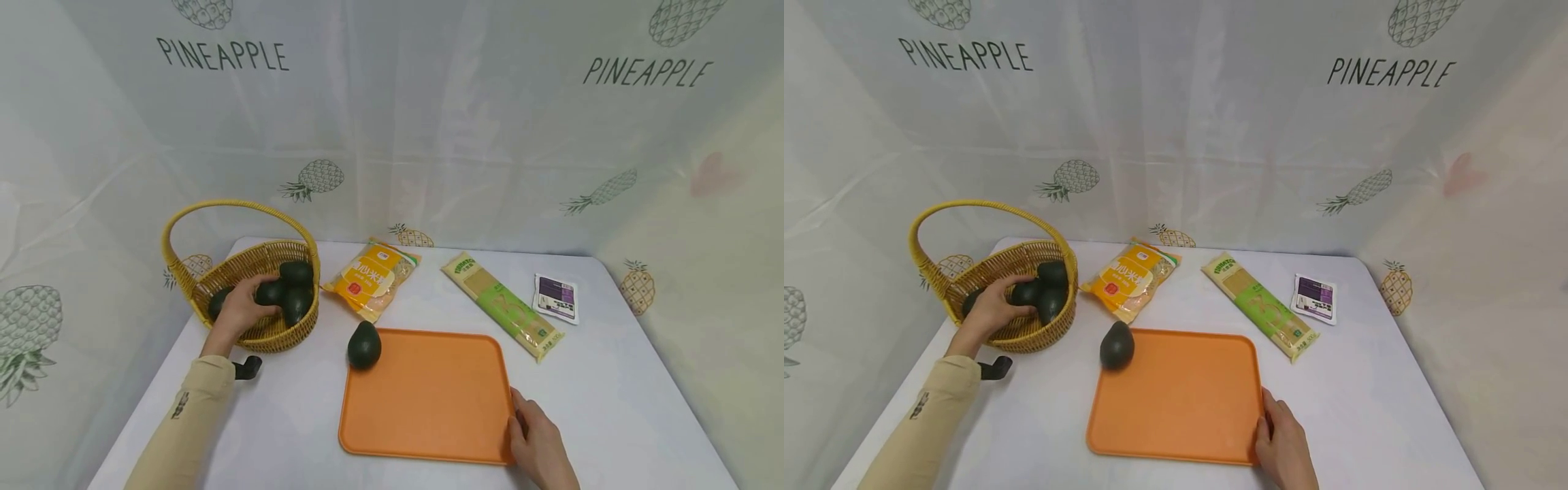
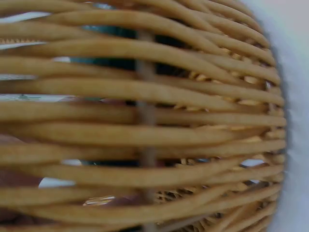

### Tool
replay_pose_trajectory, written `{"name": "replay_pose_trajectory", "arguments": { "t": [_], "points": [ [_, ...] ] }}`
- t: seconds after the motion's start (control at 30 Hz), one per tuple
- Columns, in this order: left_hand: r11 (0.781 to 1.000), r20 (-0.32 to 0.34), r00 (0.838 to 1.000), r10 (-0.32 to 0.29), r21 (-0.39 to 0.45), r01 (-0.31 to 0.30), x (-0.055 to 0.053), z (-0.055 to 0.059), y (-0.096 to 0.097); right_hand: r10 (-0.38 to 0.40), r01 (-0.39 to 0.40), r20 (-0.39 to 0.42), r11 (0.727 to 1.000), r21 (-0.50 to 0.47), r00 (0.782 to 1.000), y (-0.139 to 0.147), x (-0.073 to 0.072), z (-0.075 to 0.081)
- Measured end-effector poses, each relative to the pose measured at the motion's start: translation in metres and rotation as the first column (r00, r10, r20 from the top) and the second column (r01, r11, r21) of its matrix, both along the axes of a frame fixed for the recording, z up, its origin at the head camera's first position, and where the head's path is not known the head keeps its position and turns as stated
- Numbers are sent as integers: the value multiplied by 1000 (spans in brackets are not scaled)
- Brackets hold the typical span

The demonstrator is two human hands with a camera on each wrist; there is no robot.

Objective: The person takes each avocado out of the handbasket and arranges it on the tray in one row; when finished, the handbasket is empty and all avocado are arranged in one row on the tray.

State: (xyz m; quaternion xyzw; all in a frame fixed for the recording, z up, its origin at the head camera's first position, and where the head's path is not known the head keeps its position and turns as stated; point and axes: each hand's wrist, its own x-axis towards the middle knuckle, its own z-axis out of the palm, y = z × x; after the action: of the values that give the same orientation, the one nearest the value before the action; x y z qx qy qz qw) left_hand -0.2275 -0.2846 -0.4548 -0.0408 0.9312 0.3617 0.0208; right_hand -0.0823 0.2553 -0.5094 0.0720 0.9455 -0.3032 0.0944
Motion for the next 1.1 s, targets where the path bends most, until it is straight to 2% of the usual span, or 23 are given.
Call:
{"name": "replay_pose_trajectory", "arguments": {
  "t": [0.17,0.37,0.87,1.1],
  "points": [
    [1000,-47,999,13,-6,-13,-1,-4,1,-3,3,0,1000,3,1000,0,0,0],
    [1000,-51,998,22,-3,-22,-2,-5,5,-6,6,15,1000,12,1000,0,-1,-1],
    [999,-62,997,36,-25,-38,4,4,5,-7,7,-3,1000,13,1000,-1,-1,-2],
    [999,-103,994,36,-27,-39,7,11,7,-17,17,5,1000,14,1000,-1,-2,-2]
  ]
}}
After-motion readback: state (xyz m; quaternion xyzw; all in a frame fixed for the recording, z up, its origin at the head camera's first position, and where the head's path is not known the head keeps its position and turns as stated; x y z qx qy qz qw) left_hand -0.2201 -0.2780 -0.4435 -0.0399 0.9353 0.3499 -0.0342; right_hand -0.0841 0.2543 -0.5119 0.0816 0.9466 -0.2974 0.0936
